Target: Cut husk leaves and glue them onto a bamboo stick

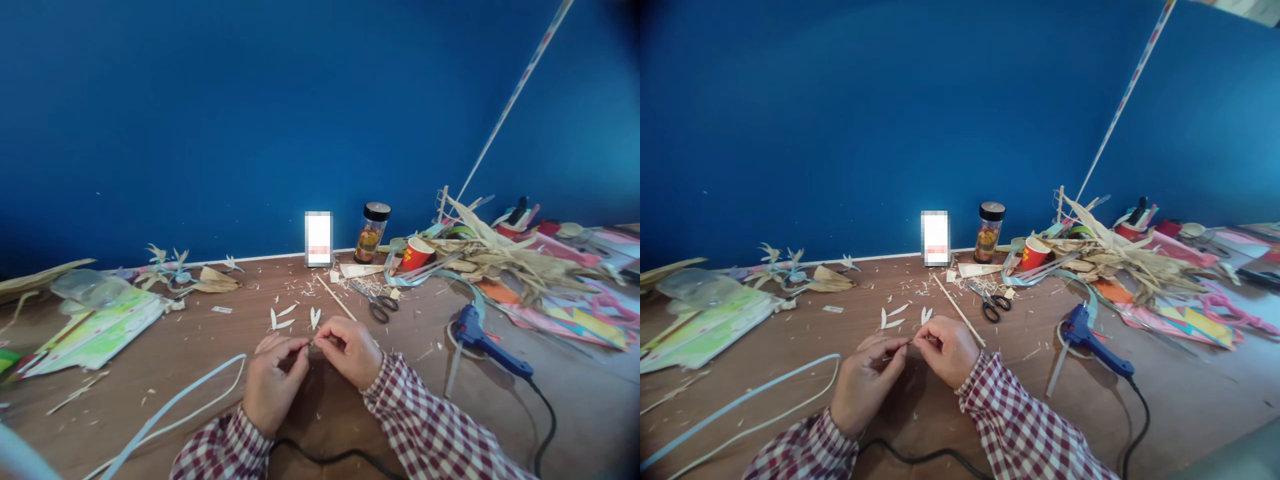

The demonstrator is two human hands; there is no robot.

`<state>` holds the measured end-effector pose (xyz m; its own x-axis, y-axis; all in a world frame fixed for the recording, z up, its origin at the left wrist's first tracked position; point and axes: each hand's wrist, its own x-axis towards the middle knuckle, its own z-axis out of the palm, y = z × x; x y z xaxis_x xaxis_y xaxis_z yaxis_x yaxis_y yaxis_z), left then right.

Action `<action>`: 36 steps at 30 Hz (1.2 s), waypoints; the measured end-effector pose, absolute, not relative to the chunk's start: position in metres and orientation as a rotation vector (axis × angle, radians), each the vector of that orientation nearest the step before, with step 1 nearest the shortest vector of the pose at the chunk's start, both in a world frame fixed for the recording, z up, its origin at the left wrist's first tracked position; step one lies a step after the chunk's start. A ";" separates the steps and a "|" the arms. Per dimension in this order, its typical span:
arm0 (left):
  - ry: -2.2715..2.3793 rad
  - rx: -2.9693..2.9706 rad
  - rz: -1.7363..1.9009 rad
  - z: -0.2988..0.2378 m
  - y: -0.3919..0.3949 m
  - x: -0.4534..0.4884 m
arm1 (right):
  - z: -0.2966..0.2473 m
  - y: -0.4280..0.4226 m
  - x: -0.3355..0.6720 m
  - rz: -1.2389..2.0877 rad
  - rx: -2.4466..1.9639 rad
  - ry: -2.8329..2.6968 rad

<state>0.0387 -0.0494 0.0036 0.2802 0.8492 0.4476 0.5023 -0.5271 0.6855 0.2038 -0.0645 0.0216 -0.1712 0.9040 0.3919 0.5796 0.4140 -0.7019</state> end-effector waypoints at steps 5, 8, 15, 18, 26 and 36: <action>1.232 2.085 1.126 0.005 -0.048 0.039 | 0.023 -0.064 0.204 0.498 -1.258 -1.842; 1.217 2.004 1.088 0.005 -0.048 0.040 | 0.022 -0.064 0.203 0.533 -1.274 -1.800; 1.195 1.696 1.043 0.004 -0.048 0.040 | 0.019 -0.063 0.203 0.602 -1.267 -1.724; 1.198 1.595 0.986 0.003 -0.047 0.040 | 0.019 -0.063 0.203 0.596 -1.271 -1.714; 1.139 1.465 0.978 0.003 -0.046 0.042 | 0.022 -0.063 0.203 0.583 -1.276 -1.705; 0.966 1.150 1.037 0.004 -0.048 0.044 | 0.019 -0.070 0.194 0.610 -1.303 -1.706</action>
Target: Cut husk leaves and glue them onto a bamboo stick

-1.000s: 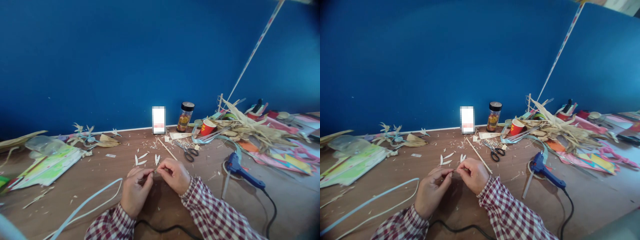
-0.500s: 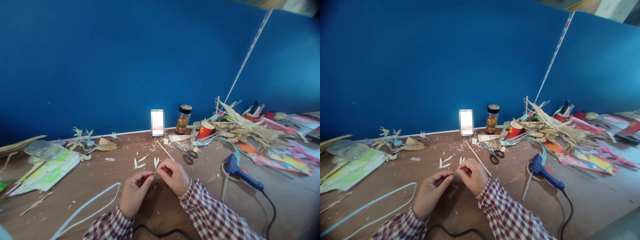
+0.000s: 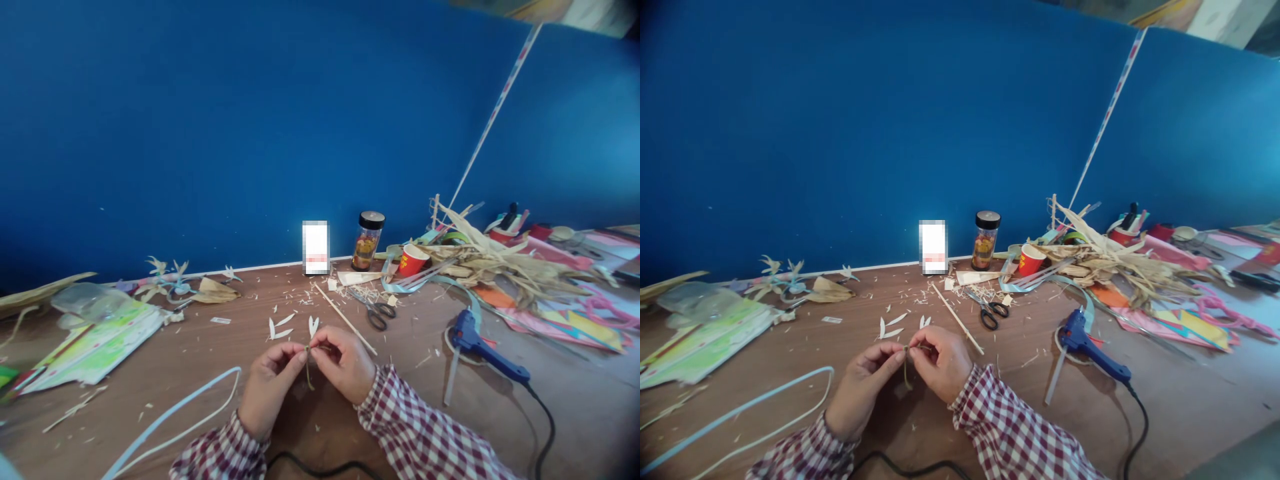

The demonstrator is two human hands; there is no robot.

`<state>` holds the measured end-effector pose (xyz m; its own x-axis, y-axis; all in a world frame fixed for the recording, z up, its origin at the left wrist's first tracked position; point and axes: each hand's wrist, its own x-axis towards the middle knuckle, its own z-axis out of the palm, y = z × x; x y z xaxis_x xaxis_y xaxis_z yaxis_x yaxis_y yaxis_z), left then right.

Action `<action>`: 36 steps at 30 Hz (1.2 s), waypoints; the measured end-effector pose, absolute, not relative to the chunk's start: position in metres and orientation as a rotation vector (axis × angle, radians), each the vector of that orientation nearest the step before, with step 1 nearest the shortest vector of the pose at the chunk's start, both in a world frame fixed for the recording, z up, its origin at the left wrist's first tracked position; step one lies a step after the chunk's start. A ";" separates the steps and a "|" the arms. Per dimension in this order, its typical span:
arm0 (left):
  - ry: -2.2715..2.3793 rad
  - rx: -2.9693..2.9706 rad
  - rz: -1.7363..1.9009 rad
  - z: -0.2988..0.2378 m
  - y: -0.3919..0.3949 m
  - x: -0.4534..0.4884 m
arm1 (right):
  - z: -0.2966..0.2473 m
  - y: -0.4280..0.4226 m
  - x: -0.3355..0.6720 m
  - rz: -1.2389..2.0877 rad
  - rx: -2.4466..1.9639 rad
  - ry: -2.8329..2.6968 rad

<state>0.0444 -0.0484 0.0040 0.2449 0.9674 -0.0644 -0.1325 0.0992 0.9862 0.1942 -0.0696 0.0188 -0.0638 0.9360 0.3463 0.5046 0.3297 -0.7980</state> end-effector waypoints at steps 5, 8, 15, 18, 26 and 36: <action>0.932 1.035 1.063 0.002 -0.048 0.045 | 0.019 -0.071 0.191 0.524 -1.292 -1.763; 0.927 1.023 1.074 0.000 -0.047 0.045 | 0.017 -0.072 0.190 0.498 -1.292 -1.792; 0.957 1.007 1.018 -0.001 -0.047 0.044 | 0.013 -0.071 0.189 0.468 -1.292 -1.789; 0.986 1.085 1.034 -0.002 -0.047 0.043 | 0.013 -0.071 0.189 0.473 -1.301 -1.769; 0.916 0.889 1.097 0.004 -0.048 0.045 | 0.018 -0.071 0.190 0.584 -1.280 -1.737; 0.764 0.501 1.131 0.016 -0.040 0.037 | 0.020 -0.073 0.193 0.713 -1.096 -2.009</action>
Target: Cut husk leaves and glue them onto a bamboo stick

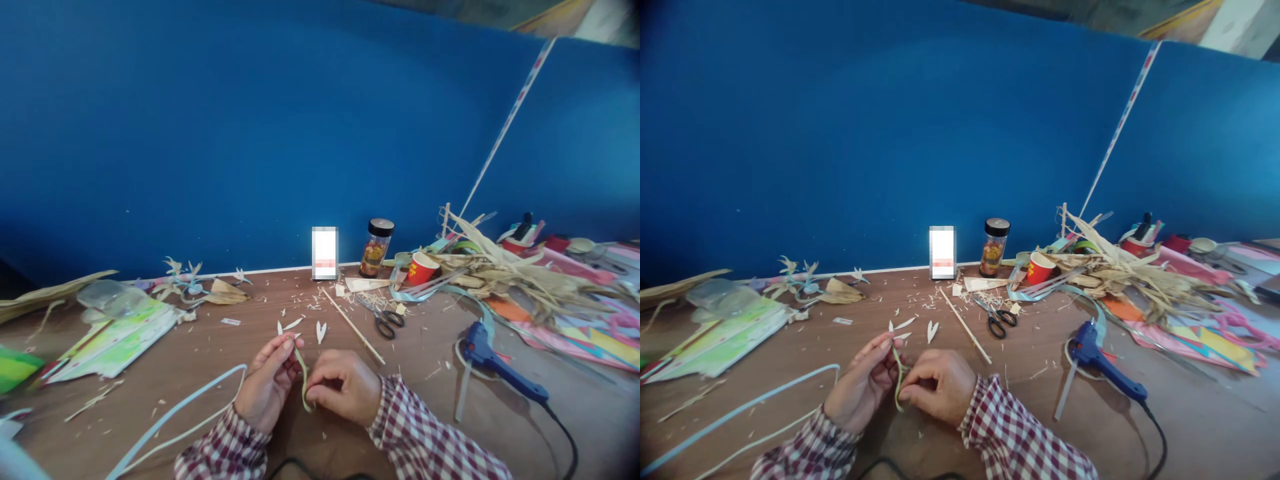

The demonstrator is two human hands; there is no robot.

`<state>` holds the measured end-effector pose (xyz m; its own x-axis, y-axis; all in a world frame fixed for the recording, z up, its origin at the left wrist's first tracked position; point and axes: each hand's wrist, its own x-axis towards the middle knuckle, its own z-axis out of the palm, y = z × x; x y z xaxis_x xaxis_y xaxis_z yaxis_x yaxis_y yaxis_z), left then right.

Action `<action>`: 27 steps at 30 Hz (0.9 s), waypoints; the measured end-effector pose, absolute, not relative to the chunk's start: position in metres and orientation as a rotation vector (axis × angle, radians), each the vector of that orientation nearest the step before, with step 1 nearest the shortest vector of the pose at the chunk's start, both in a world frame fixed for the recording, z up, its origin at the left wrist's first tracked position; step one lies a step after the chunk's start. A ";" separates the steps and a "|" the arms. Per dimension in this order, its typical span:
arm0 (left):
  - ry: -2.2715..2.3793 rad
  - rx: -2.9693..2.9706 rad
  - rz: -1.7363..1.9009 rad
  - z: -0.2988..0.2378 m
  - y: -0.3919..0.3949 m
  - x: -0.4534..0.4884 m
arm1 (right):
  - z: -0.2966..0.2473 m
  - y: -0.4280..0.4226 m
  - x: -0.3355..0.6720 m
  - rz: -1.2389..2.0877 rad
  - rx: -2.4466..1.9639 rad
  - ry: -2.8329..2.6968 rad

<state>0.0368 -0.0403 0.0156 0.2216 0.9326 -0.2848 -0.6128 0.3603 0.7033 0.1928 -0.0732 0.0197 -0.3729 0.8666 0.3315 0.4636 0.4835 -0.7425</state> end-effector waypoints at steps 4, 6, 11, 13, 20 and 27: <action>0.812 0.560 1.074 0.016 -0.040 0.037 | 0.021 -0.071 0.197 0.648 -1.204 -1.850; 0.773 0.663 1.045 0.016 -0.043 0.040 | 0.022 -0.069 0.198 0.645 -1.217 -1.744; 0.742 0.881 0.986 0.013 -0.049 0.043 | 0.025 -0.067 0.200 0.726 -1.139 -1.715; 0.760 0.928 0.965 0.012 -0.050 0.043 | 0.026 -0.066 0.202 0.754 -1.117 -1.733; 0.756 0.985 0.881 0.011 -0.048 0.042 | 0.027 -0.064 0.206 0.862 -1.076 -1.761; 0.798 1.136 0.890 0.004 -0.049 0.045 | 0.024 -0.066 0.203 0.872 -1.217 -1.675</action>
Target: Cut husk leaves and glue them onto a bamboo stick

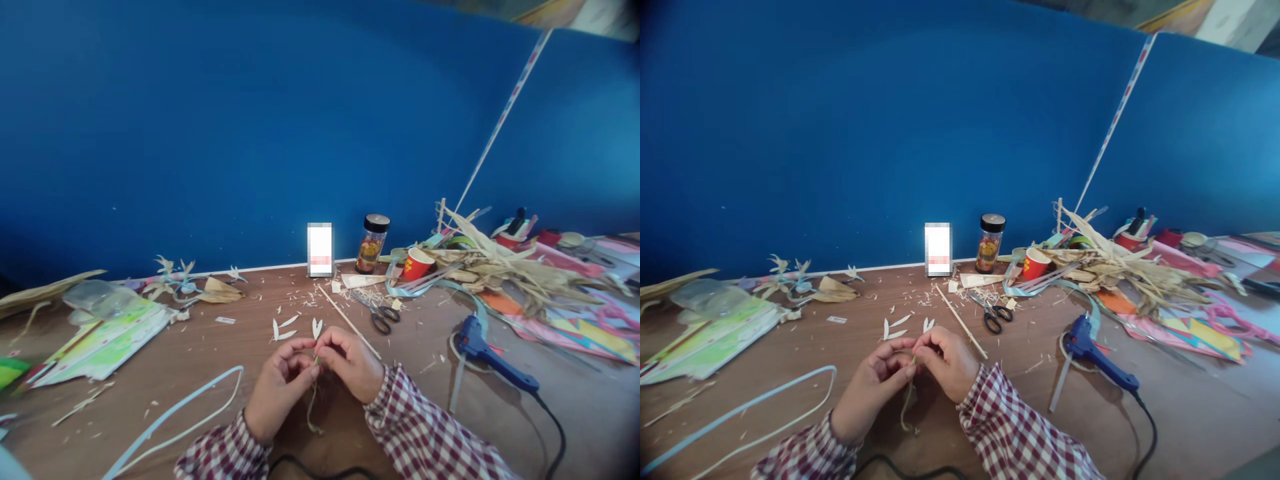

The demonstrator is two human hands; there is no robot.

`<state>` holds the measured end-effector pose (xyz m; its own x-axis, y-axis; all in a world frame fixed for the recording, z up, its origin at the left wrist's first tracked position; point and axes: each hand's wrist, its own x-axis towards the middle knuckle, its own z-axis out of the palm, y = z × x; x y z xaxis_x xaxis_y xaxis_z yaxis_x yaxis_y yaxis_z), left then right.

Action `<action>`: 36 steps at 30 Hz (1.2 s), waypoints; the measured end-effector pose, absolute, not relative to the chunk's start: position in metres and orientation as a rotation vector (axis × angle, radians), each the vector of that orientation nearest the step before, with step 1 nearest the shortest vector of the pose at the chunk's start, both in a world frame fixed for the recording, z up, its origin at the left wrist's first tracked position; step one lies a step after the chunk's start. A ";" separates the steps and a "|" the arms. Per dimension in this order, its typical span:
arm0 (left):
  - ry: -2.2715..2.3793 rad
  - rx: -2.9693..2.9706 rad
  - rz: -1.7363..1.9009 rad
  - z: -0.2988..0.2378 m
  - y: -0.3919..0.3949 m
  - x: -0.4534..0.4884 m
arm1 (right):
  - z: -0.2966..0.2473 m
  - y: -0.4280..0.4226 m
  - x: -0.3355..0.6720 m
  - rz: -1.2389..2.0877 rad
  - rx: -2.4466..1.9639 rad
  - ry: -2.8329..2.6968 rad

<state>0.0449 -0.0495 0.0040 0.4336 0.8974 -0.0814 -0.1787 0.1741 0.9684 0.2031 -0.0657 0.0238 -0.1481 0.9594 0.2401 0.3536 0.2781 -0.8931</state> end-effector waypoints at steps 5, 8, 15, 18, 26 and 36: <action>0.933 1.267 0.847 -0.002 -0.049 0.046 | 0.024 -0.064 0.204 0.862 -1.299 -1.601; 1.014 1.340 0.802 0.001 -0.049 0.046 | 0.023 -0.063 0.204 0.850 -1.306 -1.577; 1.081 1.427 0.754 0.005 -0.050 0.047 | 0.017 -0.060 0.205 0.811 -1.334 -1.514; 1.079 1.448 0.761 0.004 -0.049 0.047 | 0.016 -0.059 0.206 0.825 -1.359 -1.467; 1.094 1.476 0.780 0.001 -0.048 0.046 | 0.008 -0.048 0.218 0.792 -1.383 -1.273; 1.146 1.575 0.984 -0.001 -0.046 0.042 | 0.013 -0.044 0.222 0.943 -1.274 -1.175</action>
<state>0.0419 -0.0460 -0.0010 0.2461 0.9658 0.0820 0.2274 -0.1398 0.9637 0.2220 -0.0441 0.0130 0.1888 0.9749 0.1182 0.0951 0.1016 -0.9903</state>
